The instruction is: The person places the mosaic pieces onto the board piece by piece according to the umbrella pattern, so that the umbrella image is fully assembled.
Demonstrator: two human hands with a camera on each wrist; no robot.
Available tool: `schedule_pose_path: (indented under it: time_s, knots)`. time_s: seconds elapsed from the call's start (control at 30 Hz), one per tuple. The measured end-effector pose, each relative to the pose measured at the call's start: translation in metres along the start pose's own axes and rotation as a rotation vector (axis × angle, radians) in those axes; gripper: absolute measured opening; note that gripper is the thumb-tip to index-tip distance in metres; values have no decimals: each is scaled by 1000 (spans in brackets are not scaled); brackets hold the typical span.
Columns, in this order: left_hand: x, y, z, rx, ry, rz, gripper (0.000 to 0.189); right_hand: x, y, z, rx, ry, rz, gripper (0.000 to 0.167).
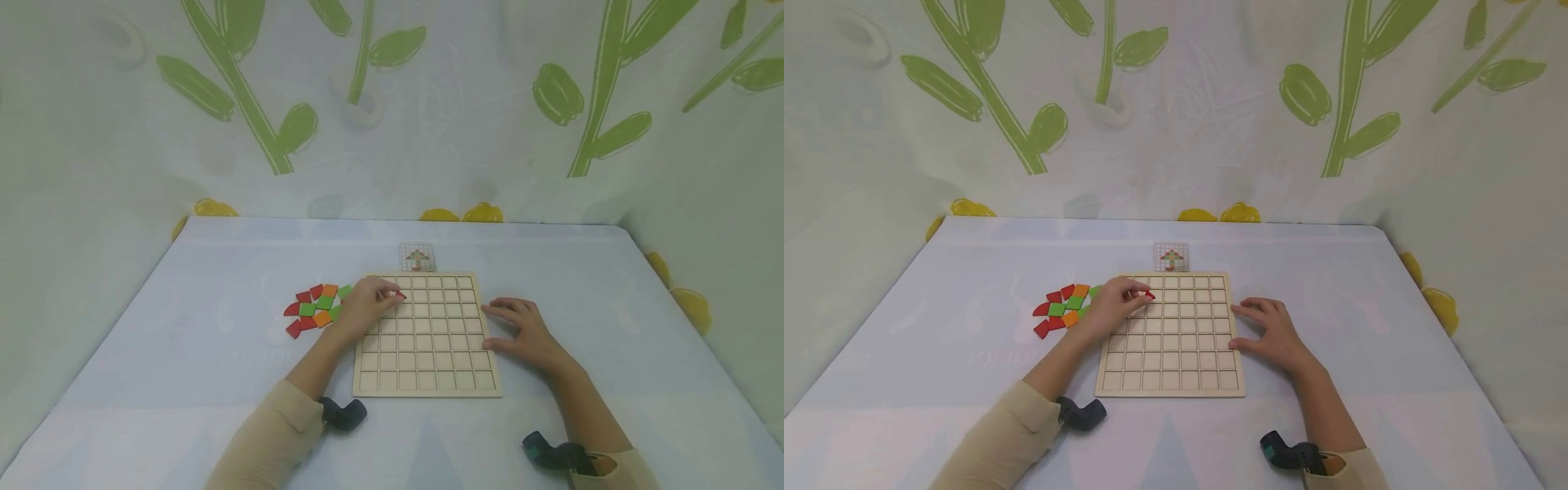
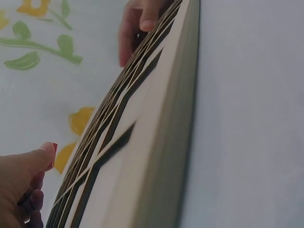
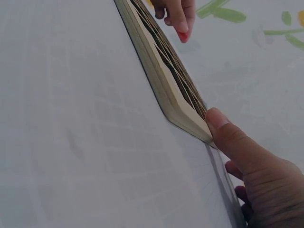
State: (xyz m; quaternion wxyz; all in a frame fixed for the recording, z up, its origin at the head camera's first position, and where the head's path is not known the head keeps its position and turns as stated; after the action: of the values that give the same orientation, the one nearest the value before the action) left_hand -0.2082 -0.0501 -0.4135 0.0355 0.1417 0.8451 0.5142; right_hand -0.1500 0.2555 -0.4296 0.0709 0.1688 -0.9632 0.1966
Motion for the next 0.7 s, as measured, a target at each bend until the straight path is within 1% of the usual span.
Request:
schedule_pose_path:
  time_s: [0.17,0.3,0.5,0.7]
  knots:
    - [3,6,9,-15,-15,28,27,0,1,1,-3,4,2,62]
    - [6,9,17,-5,-29,41,26,1,0,1,12,7,-3,61]
    - [12,9,29,28,-31,68,25,1,-1,-1,17,6,0,62]
    - [16,9,37,97,-12,122,24,1,-2,-1,16,8,-1,61]
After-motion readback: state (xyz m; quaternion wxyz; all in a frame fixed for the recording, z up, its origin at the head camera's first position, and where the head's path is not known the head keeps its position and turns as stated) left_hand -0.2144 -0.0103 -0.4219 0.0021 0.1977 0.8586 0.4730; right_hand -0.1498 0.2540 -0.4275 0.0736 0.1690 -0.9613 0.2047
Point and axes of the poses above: each hand's wrist, its own x-axis towards the middle knuckle, its own z-axis out of the palm, y = z × x, the point moved 2 cm from there along x, towards the middle knuckle, and after that the axes turned 13 degrees about -x, right-handed, at the moved point
